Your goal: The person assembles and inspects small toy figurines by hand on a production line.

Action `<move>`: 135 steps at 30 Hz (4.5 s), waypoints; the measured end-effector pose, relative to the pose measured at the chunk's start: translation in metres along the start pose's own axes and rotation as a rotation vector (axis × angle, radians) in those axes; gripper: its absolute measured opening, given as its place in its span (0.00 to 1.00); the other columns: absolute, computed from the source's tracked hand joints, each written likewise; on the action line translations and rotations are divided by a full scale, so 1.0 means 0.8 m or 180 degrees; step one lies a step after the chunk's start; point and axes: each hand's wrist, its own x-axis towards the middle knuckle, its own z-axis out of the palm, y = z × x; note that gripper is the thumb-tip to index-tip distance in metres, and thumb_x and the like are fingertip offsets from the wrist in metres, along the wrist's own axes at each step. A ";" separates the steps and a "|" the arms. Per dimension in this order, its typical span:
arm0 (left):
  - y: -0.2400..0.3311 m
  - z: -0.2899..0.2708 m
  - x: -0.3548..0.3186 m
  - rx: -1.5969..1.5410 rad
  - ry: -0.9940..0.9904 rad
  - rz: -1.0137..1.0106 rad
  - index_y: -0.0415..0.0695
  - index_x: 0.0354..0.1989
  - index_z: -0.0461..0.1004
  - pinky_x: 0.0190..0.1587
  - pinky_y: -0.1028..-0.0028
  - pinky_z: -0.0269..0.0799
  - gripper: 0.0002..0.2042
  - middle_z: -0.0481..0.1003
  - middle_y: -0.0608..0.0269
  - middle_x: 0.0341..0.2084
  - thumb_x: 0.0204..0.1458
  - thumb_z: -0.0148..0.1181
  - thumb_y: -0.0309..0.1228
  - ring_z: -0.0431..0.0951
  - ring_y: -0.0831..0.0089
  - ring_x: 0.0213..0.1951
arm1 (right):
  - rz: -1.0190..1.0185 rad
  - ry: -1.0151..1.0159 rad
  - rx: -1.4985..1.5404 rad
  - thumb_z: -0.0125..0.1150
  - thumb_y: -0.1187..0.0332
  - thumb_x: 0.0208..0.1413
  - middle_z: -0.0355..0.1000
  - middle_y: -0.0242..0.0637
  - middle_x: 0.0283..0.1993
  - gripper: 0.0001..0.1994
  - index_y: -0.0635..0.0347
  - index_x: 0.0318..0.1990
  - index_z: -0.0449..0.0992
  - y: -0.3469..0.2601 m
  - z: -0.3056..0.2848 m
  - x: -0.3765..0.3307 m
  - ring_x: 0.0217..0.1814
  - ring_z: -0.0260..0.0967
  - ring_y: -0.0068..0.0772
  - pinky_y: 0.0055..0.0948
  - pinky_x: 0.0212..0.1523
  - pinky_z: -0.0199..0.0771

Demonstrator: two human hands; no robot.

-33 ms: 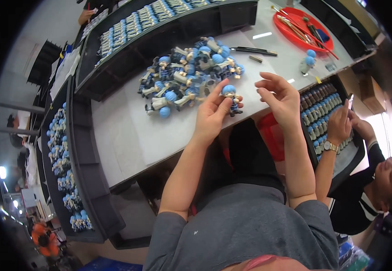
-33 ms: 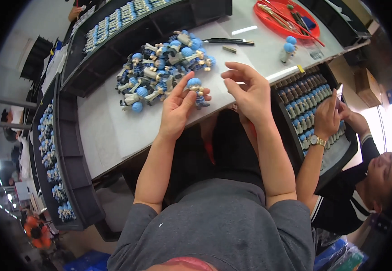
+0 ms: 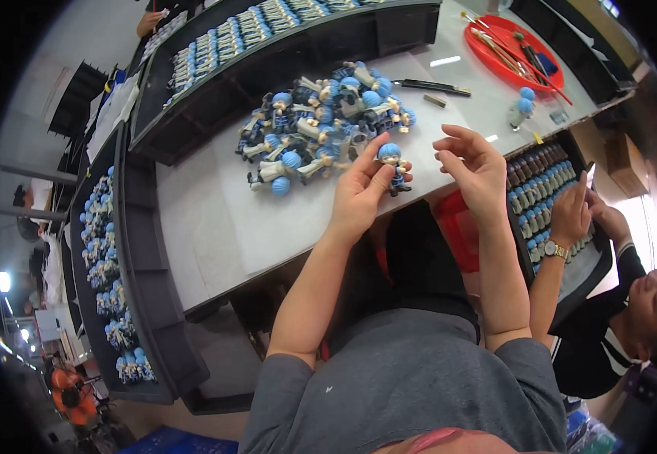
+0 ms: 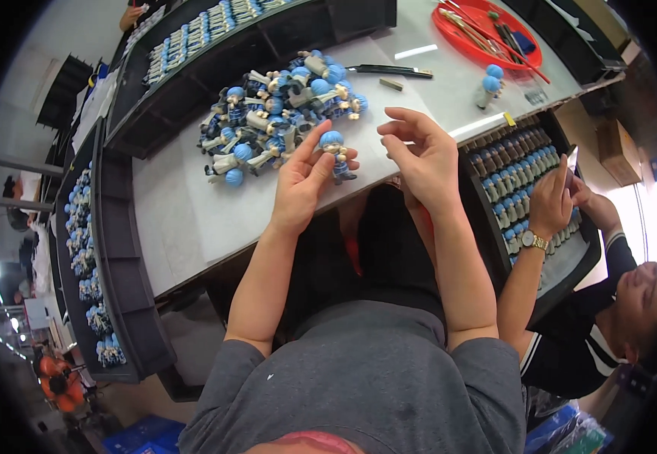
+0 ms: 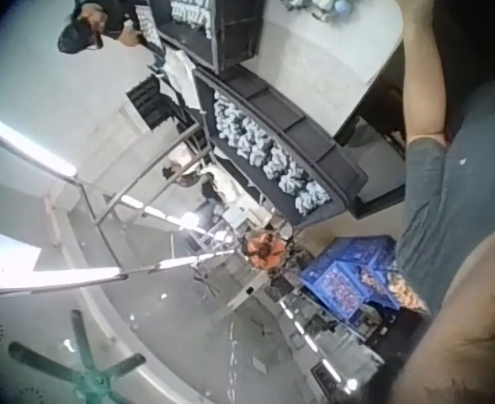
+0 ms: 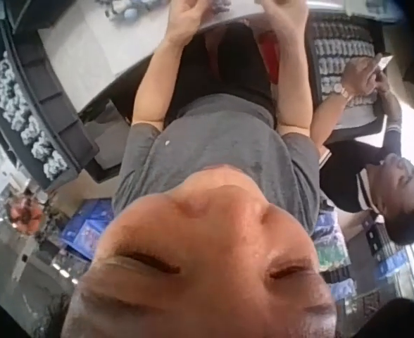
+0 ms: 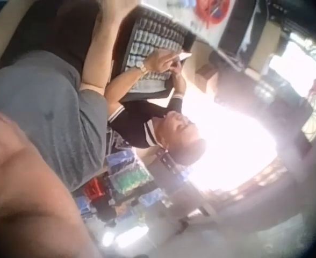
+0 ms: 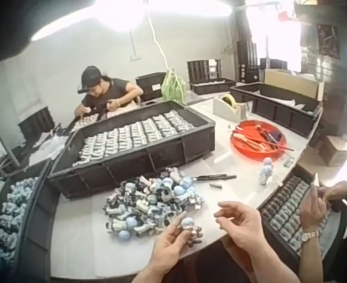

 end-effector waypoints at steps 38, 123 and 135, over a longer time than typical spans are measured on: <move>-0.007 0.001 -0.010 0.0765 0.0046 0.0489 0.44 0.55 0.65 0.41 0.81 0.68 0.21 0.69 0.66 0.36 0.51 0.55 0.21 0.70 0.81 0.37 | -0.0037 -0.0134 0.0109 0.59 0.82 0.43 0.74 0.40 0.28 0.18 0.65 0.42 0.61 0.000 0.028 -0.028 0.27 0.70 0.18 0.14 0.28 0.70; -0.007 -0.004 -0.014 0.0650 0.0053 0.0402 0.43 0.56 0.64 0.46 0.79 0.66 0.21 0.74 0.63 0.39 0.51 0.52 0.18 0.73 0.79 0.41 | -0.0387 -0.0025 -0.0013 0.62 0.80 0.40 0.74 0.38 0.23 0.18 0.62 0.35 0.58 0.001 0.034 -0.039 0.26 0.72 0.19 0.17 0.27 0.72; -0.013 -0.007 -0.009 0.0547 0.0061 0.0620 0.46 0.53 0.68 0.42 0.80 0.68 0.20 0.74 0.65 0.37 0.49 0.55 0.20 0.71 0.82 0.36 | -0.0323 0.0141 -0.0211 0.60 0.84 0.41 0.73 0.42 0.27 0.20 0.61 0.36 0.55 0.002 0.048 -0.044 0.26 0.70 0.20 0.16 0.28 0.72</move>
